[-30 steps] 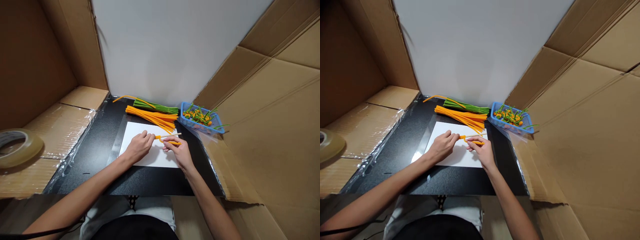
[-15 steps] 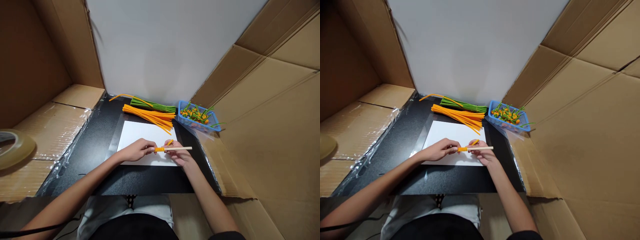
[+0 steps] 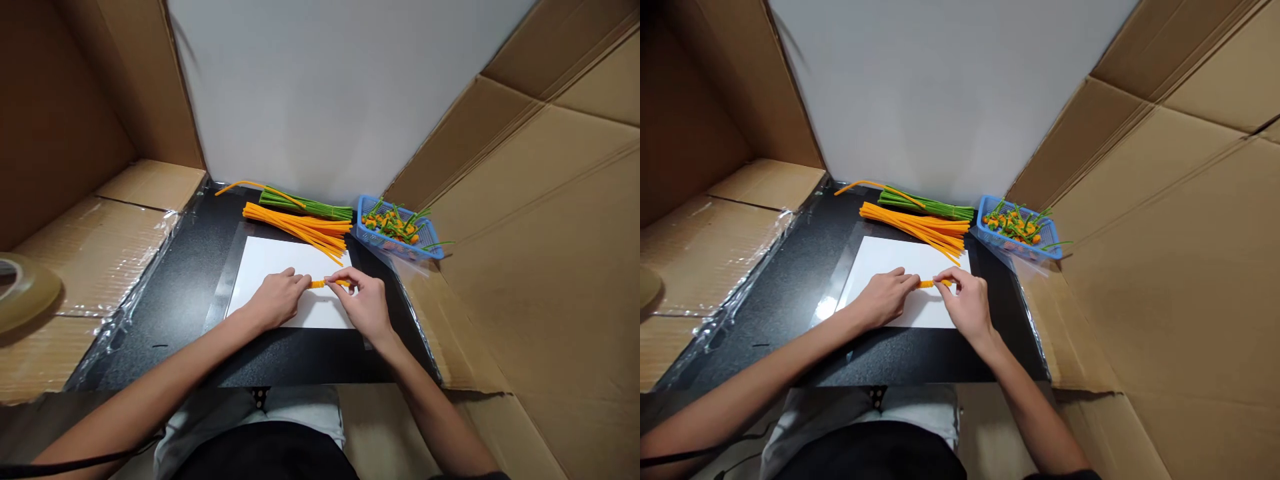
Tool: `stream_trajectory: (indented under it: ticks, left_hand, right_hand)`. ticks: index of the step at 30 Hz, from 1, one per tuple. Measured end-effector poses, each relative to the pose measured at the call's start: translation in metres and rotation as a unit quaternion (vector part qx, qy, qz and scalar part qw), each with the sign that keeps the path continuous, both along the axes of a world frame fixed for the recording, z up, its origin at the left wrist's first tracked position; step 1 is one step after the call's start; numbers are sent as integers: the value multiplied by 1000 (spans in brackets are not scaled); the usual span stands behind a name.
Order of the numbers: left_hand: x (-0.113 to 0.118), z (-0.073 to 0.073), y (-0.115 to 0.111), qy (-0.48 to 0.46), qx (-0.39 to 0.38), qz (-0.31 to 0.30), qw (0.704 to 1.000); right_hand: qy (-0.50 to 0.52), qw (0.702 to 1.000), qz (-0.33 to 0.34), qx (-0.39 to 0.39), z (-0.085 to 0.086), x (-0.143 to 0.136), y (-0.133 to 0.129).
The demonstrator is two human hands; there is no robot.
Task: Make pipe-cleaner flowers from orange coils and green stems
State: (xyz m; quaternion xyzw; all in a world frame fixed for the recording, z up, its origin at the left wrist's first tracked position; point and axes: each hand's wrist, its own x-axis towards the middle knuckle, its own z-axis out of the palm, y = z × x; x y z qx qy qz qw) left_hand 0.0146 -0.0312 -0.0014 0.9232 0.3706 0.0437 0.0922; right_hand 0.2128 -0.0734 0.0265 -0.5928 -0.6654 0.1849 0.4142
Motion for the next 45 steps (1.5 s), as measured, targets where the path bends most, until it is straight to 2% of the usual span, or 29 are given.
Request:
stream_trajectory:
  ticks: [3, 7, 10, 13, 16, 17, 19, 21, 23, 26, 28, 29, 31, 33, 35, 37, 40, 43, 45]
  left_hand:
    - [5, -7, -6, -54, -21, 66, 996]
    - [9, -14, -11, -172, -101, 113, 973]
    - [11, -17, -10, -263, -183, 114, 940]
    - [12, -20, -5, -352, -263, 122, 890]
    - [12, -22, -1, -426, -396, 120, 804]
    - [12, -21, 0, -440, -447, 111, 771]
    - [11, -18, 0, -455, -528, 79, 713]
    - [10, -13, 0, -456, -572, 35, 681]
    - [7, -9, 0, -449, -588, -15, 673]
    - [-3, -4, 7, -401, -593, -81, 694]
    - [-13, 0, 15, -333, -582, -131, 730]
    - [-18, 1, 19, -294, -562, -156, 757]
    - [-27, 2, 26, -210, -475, -199, 831]
    - [-31, 1, 29, -145, -357, -187, 904]
    - [-31, -2, 28, -96, -239, -160, 953]
    - [-27, -5, 25, -58, -145, -146, 977]
    - [-22, -5, 20, -7, -60, -126, 990]
    - [-18, 0, 19, 26, -23, -63, 997]
    - [-16, 2, 18, 23, -23, 11, 999]
  right_hand:
    - [-20, 996, -19, 83, -8, -8, -12]
    - [124, 986, -50, 101, -25, -15, -17]
    - [163, 971, -66, 161, -36, -19, -16]
    - [155, 968, -62, 185, -44, -22, -15]
    - [243, 962, -67, 103, -48, -20, -12]
    - [294, 951, -76, 59, -49, -19, -10]
    - [406, 909, -86, -33, -51, -14, -4]
    - [501, 856, -67, -111, -52, -9, 1]
    - [564, 806, -21, -178, -53, -5, 3]
    - [602, 756, 61, -252, -52, -3, 3]
    - [581, 748, 113, -302, -50, -1, 3]
    - [552, 754, 135, -329, -49, 0, 3]
    - [460, 787, 165, -377, -46, 2, 6]
    - [359, 827, 174, -396, -42, 5, 12]
    - [293, 856, 174, -389, -36, 10, 19]
    - [250, 874, 186, -373, -29, 16, 26]
    - [134, 920, 208, -305, -20, 22, 33]
    - [19, 973, 165, -163, -19, 17, 37]
    - [8, 991, 126, -51, -25, 7, 39]
